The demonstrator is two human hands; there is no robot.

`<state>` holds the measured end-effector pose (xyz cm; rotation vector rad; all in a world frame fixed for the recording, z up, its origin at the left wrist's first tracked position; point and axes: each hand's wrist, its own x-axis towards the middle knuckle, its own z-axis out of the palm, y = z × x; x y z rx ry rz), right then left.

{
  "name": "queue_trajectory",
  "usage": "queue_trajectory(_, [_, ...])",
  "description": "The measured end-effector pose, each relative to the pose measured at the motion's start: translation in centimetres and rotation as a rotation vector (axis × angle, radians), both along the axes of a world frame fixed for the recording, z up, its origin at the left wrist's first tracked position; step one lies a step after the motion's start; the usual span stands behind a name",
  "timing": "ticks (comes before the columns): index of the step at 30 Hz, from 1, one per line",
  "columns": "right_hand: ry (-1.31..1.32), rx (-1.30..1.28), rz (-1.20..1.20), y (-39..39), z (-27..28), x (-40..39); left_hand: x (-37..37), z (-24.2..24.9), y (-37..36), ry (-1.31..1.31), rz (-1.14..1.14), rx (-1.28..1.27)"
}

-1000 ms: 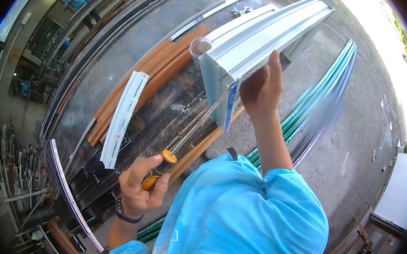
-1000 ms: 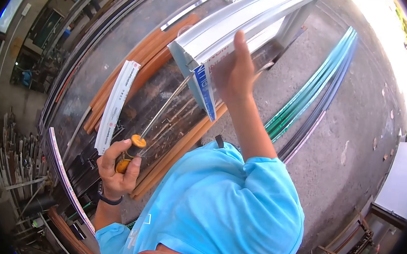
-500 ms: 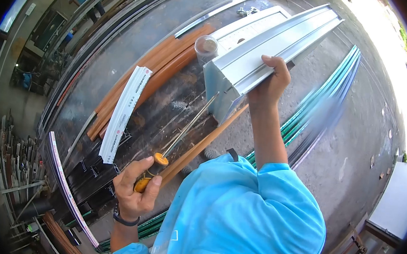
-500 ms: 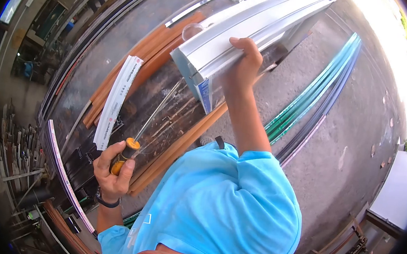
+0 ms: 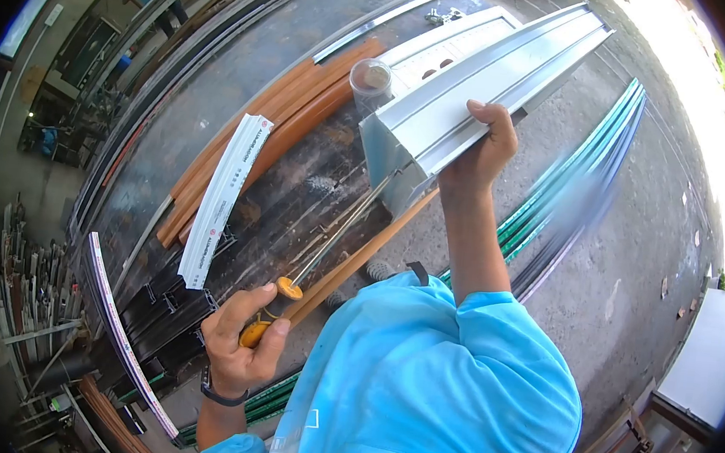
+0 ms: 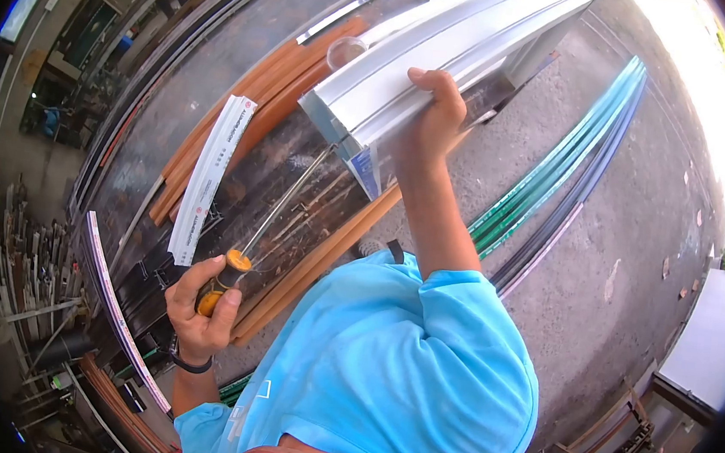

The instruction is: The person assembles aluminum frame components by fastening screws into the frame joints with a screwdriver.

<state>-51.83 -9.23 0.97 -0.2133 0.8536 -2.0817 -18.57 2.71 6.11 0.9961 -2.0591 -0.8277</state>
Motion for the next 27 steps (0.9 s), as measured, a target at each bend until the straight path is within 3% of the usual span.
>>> queue_trajectory(10, [-0.065,-0.101,0.044,0.2,0.1,0.3,0.5,0.4,-0.1,-0.011,-0.016,0.027])
queue_trajectory(13, [-0.074,-0.117,0.057,0.0,-0.4,0.2,0.7,1.0,0.0,0.281,0.061,0.588])
queue_trajectory(14, [-0.078,-0.114,0.051,0.0,-0.5,0.3,1.5,0.7,-1.0,0.665,-0.041,1.090])
queue_trajectory(17, [-0.018,-0.062,0.032,0.3,-0.5,0.5,1.3,1.5,-1.8,0.875,-0.028,1.433])
queue_trajectory(20, [0.014,-0.008,-0.002,-0.1,-0.6,0.6,1.3,2.3,-1.5,0.817,0.037,1.314])
queue_trajectory(23, [-0.005,0.009,-0.030,-0.2,0.4,0.9,0.5,1.4,-0.3,0.570,0.058,1.017])
queue_trajectory(24, [-0.018,0.008,-0.035,-0.3,0.8,1.0,0.4,0.3,-0.5,0.142,0.010,0.350])
queue_trajectory(27, [-0.040,0.006,0.026,0.2,2.1,1.4,0.6,0.8,-2.5,-0.126,-0.123,-0.234])
